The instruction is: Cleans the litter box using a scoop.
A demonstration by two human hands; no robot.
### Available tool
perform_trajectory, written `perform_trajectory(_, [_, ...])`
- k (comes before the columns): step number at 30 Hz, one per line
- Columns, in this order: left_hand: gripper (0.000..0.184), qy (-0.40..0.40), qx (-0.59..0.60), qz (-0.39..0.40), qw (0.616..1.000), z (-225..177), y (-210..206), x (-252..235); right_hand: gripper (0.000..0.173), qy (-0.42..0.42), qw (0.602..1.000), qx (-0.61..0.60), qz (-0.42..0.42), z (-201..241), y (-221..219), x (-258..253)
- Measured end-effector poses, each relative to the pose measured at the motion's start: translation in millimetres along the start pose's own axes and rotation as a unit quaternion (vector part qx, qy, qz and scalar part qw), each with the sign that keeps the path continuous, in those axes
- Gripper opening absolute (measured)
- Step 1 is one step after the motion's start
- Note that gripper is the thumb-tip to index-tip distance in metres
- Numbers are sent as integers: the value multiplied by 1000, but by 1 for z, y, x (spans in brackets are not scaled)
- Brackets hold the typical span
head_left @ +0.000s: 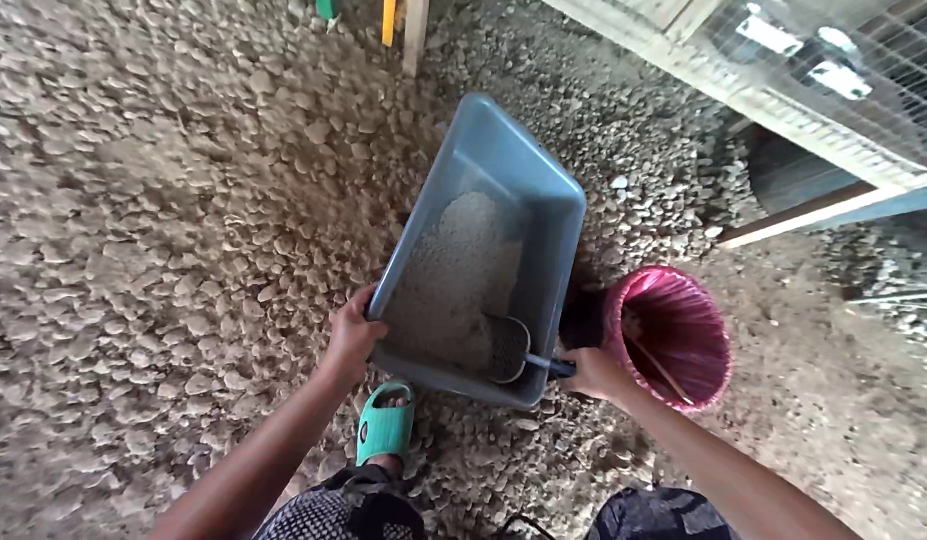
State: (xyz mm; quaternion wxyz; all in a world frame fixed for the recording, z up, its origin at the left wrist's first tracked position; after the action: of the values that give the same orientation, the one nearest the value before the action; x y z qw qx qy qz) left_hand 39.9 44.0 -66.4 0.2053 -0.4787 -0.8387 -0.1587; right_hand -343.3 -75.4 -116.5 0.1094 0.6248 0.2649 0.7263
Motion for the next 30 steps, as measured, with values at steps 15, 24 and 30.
perform_trajectory(15, [72,3,12,-26,1000,62,6,-10,46,87,938,-289,-171,67,-22,-4])
perform_trajectory(24, [71,-14,72,-31,997,106,-16,16,47,14,901,-348,-258,16,-9,43])
perform_trajectory(30, [69,-11,33,-22,999,102,-15,18,45,9,886,-403,-230,22,-20,33])
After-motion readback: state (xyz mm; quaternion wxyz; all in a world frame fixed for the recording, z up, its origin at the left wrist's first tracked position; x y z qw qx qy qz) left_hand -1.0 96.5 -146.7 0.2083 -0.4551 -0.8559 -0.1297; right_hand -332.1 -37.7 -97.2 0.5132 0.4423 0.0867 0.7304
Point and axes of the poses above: each hand's wrist, its own x-axis away from the middle knuckle, its own y-axis out of the back of the hand, z = x × y, the point moved 10 cm from there along -x, towards the middle knuckle, and after that the axes turned 2 degrees about x, right-handed, at the moved point
